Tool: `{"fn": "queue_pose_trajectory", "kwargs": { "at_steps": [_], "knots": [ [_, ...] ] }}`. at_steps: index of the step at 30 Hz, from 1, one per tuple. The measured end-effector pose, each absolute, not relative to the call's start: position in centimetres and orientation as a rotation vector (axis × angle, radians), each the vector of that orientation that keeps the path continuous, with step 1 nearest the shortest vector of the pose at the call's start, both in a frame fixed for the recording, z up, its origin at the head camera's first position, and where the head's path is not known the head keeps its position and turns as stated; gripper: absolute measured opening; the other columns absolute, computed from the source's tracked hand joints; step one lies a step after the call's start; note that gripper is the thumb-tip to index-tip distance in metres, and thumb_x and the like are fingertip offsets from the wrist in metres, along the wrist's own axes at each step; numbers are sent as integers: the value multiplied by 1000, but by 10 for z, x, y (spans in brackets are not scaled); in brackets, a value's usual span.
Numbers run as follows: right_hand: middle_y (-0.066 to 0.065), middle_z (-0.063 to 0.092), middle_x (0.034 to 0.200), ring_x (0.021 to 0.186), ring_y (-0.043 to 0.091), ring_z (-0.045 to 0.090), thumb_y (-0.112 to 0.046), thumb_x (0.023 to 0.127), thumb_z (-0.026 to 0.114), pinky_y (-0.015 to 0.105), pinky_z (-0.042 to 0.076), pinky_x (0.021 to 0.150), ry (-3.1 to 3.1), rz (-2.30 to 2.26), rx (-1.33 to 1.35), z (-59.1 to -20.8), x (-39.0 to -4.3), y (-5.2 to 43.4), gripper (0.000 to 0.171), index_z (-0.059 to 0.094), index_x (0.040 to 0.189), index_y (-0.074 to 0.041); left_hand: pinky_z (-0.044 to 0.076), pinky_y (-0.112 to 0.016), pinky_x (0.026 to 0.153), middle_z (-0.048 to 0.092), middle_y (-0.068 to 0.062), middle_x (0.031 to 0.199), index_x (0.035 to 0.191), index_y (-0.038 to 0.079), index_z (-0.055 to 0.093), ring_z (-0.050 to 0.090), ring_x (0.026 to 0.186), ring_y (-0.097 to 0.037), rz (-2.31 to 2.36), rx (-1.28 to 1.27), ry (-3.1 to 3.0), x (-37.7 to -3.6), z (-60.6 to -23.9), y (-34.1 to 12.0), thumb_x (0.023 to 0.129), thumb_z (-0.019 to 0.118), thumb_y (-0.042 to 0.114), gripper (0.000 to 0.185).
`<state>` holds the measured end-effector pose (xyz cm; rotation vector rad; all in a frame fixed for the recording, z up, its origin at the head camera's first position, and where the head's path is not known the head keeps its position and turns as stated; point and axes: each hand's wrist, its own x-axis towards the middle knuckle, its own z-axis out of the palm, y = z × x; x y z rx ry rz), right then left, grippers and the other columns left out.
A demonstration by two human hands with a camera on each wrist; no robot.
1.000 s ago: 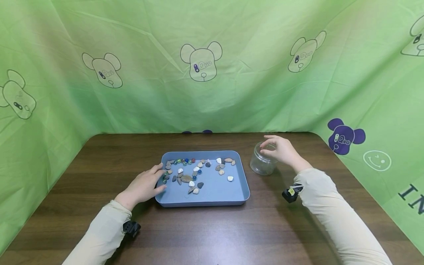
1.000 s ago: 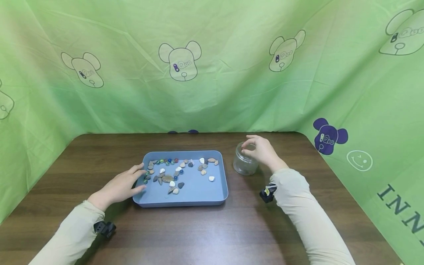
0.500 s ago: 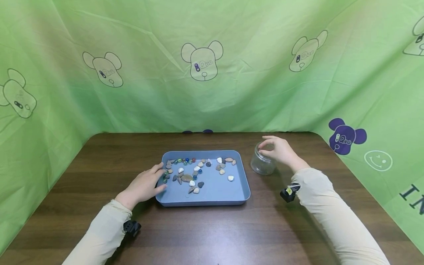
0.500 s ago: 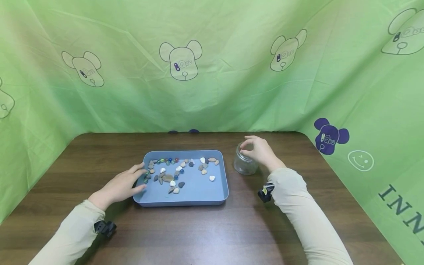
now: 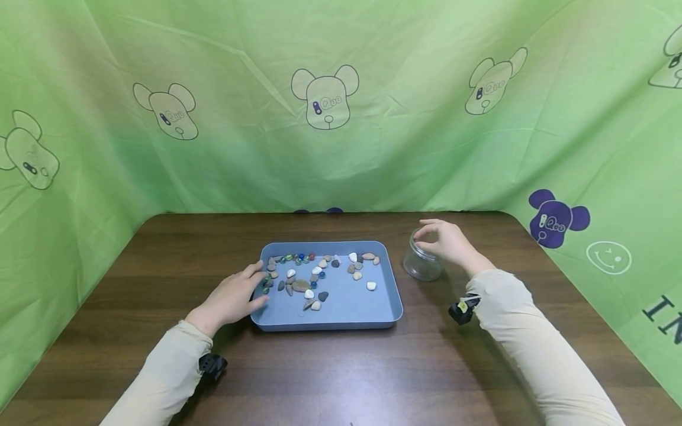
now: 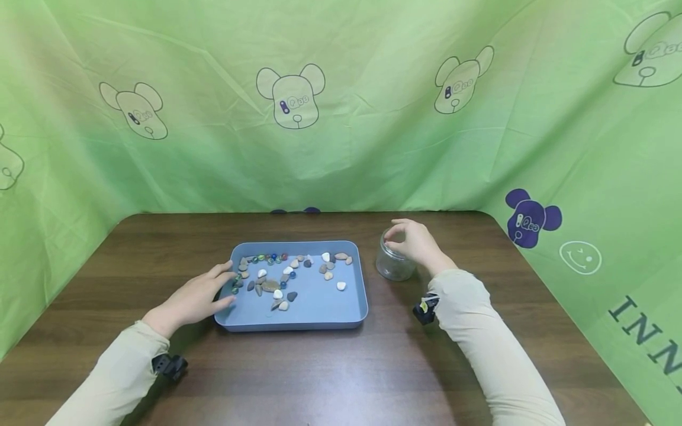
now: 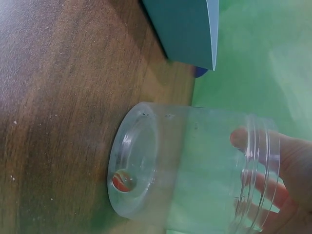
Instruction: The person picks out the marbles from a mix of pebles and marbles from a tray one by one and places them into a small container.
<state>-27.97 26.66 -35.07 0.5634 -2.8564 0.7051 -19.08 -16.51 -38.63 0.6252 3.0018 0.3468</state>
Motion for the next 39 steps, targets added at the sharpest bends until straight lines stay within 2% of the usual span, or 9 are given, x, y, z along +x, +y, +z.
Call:
{"fn": "queue_pose_trajectory", "kwargs": {
  "at_steps": [5,39],
  "knots": [
    [29,54,127,119,48,49,-6,80,65,55,37,102,-2860,711,558,-350,-279,266,15,70,92,1,39,-56,101,36,-24,146,132,-1,49,46,126,-43,338,629,3006,-190,-385,-165,90,60,30,54],
    [29,53,128,120,48,48,-6,80,66,56,35,103,-2860,721,550,-354,-281,268,16,70,94,1,40,-55,101,39,-23,145,128,-2,53,47,126,-39,353,642,3021,-188,-385,-165,89,60,27,49]
  ]
}}
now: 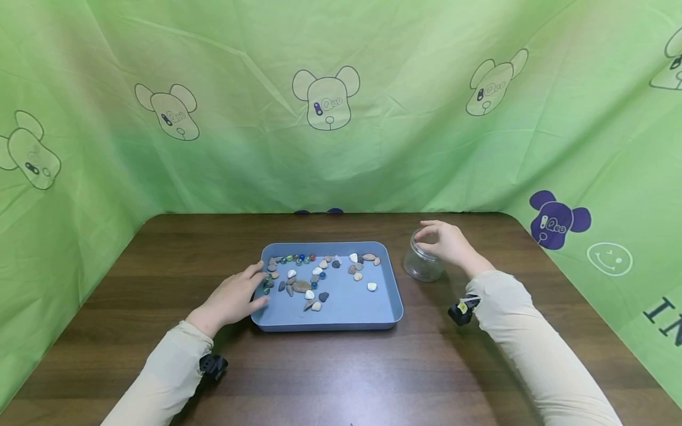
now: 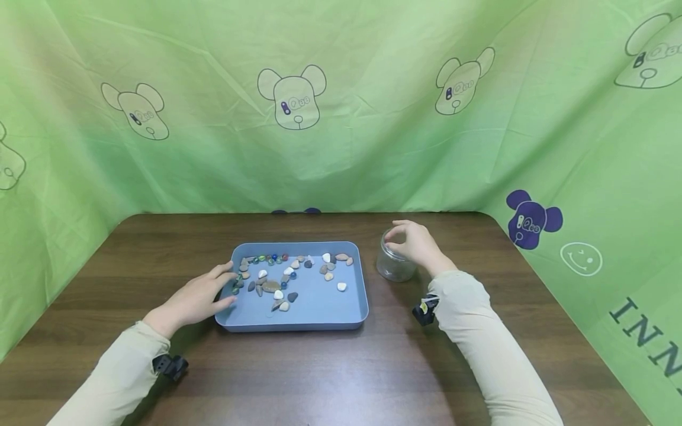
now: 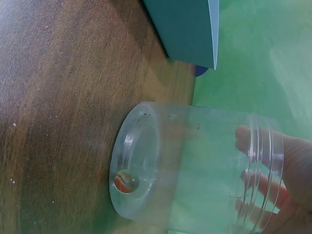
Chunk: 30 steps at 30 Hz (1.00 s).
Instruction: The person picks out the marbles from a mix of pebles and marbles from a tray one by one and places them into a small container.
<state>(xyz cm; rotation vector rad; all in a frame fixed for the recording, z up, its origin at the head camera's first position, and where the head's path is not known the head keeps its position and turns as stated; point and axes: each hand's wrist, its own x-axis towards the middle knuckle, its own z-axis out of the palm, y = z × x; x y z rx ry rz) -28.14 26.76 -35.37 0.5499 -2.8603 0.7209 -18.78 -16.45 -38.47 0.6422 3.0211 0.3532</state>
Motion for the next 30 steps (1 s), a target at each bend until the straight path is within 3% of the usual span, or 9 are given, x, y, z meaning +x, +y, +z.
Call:
{"fn": "queue_pose_trajectory", "kwargs": {
  "at_steps": [16,30],
  "knots": [
    [25,51,134,126,46,44,-11,82,67,54,33,106,-2856,755,520,-335,-275,262,18,70,97,-1,39,-56,102,37,-23,146,130,-1,51,46,126,-41,359,624,3012,-188,-384,-164,90,60,28,51],
    [22,51,135,117,42,54,-12,83,67,49,47,94,-2811,778,645,-319,-274,223,17,70,97,-2,38,-56,102,36,-23,146,131,0,51,45,127,-41,361,615,3007,-188,-384,-164,90,60,28,51]
  ]
}}
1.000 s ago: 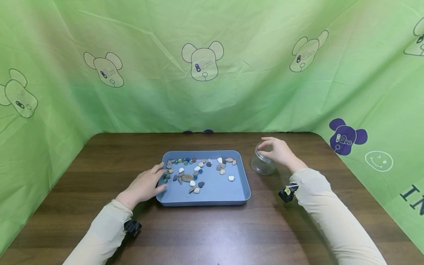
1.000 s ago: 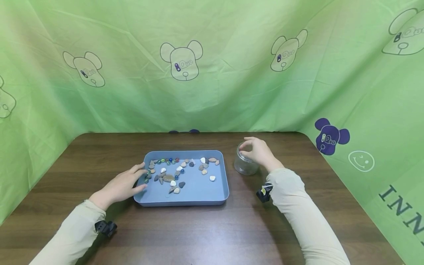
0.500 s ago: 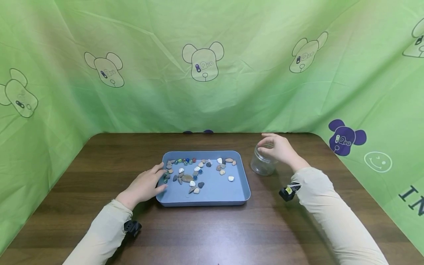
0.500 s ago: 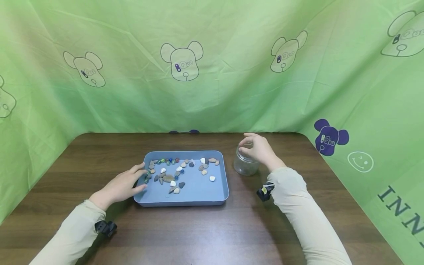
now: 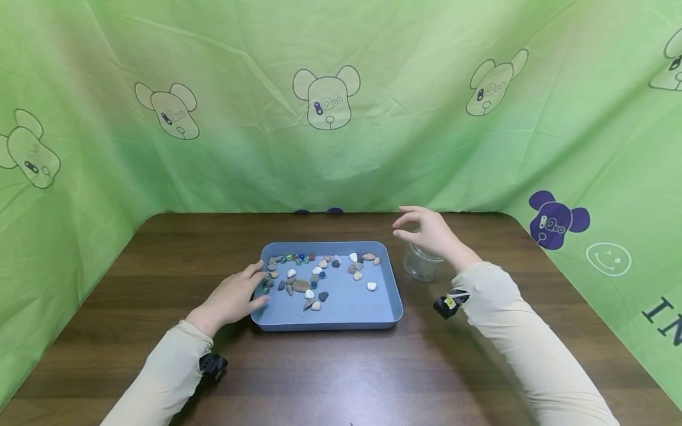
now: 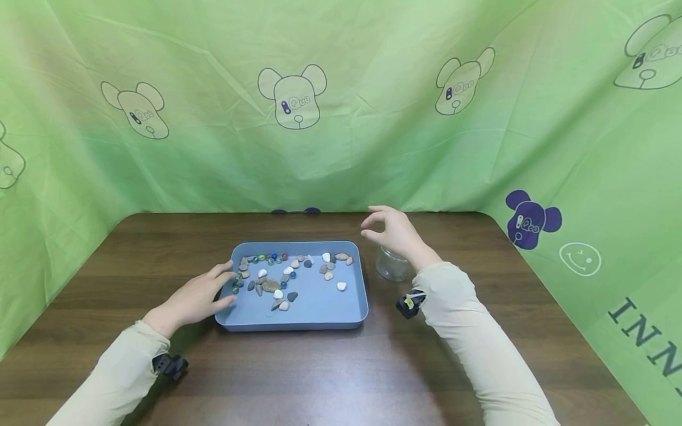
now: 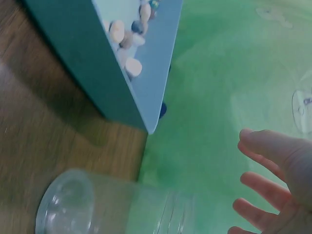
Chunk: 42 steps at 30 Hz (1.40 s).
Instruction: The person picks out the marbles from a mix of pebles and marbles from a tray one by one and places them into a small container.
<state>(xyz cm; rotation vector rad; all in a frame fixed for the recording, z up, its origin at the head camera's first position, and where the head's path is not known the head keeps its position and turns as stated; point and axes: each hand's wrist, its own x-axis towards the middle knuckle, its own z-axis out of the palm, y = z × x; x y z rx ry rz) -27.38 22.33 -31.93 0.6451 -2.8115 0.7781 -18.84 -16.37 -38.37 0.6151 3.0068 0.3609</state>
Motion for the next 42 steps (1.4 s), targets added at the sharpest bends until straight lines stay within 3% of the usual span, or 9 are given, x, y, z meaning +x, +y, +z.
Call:
{"fn": "queue_pose_trajectory", "kwargs": {
  "at_steps": [7,42],
  "knots": [
    [18,49,139,131,39,41,-16,85,66,51,33,108,-2847,844,654,-318,-272,206,18,70,99,-6,38,-56,103,36,-23,146,131,-1,51,45,128,-40,355,615,3008,-188,-383,-164,90,59,28,51],
    [16,51,137,129,36,45,-12,83,68,49,37,107,-2803,957,812,-331,-268,152,15,72,96,-5,39,-55,102,36,-23,146,131,-1,51,46,126,-40,354,618,3010,-189,-385,-163,90,60,31,53]
  ]
}}
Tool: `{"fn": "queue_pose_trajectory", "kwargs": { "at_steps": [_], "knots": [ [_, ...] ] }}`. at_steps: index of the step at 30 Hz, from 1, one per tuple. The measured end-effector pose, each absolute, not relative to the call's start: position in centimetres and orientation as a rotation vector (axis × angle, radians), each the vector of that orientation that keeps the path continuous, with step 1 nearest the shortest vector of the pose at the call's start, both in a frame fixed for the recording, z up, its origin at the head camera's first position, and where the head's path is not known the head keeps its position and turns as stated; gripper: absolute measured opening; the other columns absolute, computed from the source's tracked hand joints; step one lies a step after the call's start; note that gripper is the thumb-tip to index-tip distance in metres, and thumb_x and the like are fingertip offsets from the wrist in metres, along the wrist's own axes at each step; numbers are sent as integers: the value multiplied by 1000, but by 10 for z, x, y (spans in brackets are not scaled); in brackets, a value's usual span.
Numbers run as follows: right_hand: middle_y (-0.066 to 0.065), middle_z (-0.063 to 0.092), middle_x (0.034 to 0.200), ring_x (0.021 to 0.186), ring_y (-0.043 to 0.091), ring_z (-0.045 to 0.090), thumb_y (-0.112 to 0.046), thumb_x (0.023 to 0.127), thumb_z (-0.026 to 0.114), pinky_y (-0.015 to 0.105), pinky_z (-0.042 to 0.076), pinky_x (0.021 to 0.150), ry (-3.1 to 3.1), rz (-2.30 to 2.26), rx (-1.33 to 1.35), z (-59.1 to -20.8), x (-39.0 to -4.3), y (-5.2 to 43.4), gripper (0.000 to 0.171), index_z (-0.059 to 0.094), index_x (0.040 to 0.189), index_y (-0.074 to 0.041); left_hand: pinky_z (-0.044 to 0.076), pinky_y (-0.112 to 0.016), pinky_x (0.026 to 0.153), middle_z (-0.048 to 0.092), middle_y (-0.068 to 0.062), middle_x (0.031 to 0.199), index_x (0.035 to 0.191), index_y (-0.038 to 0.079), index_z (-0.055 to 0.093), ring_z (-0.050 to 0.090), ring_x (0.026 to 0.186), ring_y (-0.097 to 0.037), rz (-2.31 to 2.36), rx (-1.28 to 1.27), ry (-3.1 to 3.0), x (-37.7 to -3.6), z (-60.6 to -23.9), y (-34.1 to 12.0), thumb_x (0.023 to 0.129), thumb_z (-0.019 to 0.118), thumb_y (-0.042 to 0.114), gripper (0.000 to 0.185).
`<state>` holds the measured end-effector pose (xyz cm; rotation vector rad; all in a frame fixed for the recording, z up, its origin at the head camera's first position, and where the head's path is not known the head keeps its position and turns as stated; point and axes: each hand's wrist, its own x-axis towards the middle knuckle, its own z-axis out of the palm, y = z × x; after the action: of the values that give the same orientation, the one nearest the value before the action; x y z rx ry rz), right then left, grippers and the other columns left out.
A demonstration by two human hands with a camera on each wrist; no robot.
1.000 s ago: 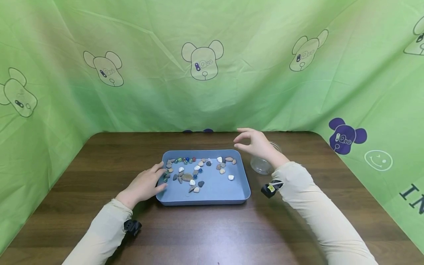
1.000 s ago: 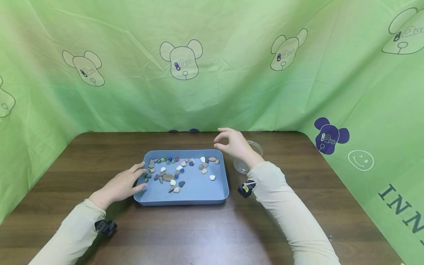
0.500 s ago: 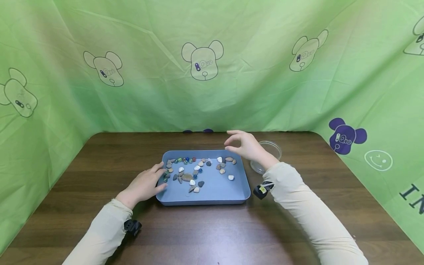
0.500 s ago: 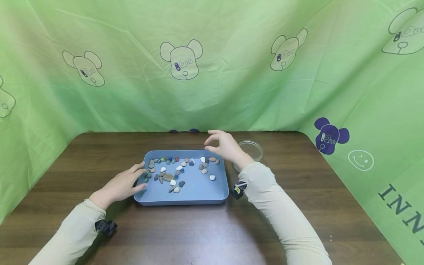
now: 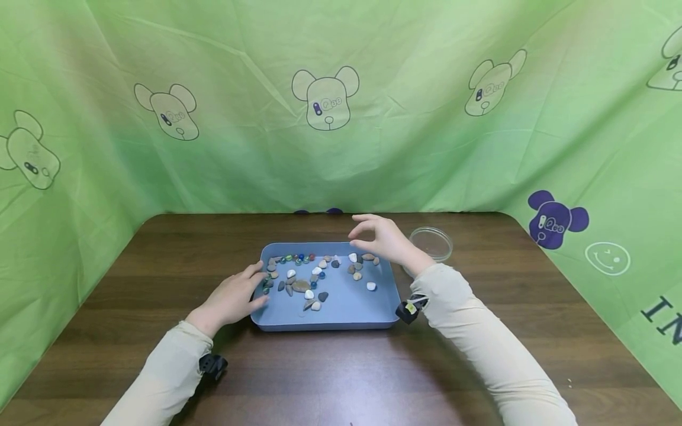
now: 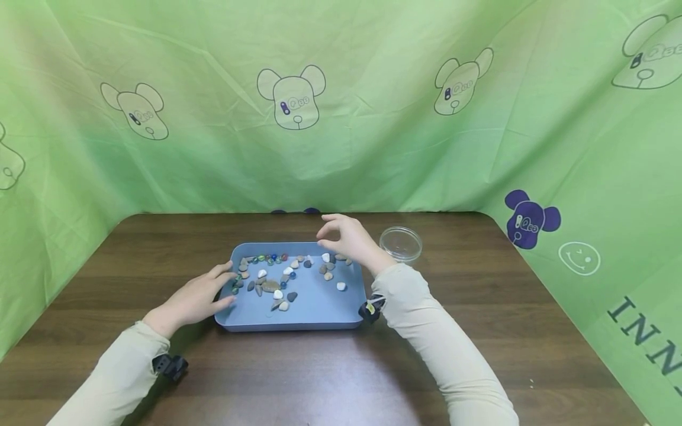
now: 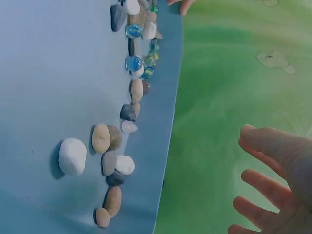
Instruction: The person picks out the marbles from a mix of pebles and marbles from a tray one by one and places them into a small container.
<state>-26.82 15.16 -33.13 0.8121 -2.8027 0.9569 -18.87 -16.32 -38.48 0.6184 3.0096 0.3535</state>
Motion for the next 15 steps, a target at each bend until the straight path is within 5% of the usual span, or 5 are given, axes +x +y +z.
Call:
{"fn": "queue_pose_trajectory", "kwargs": {
  "at_steps": [15],
  "knots": [
    [17,50,138,129,36,45,-14,84,68,50,39,105,-2821,966,916,-343,-275,138,17,71,98,-5,39,-55,102,37,-23,146,130,-1,51,47,127,-39,348,617,3017,-189,-386,-164,90,60,30,52]
  ]
}}
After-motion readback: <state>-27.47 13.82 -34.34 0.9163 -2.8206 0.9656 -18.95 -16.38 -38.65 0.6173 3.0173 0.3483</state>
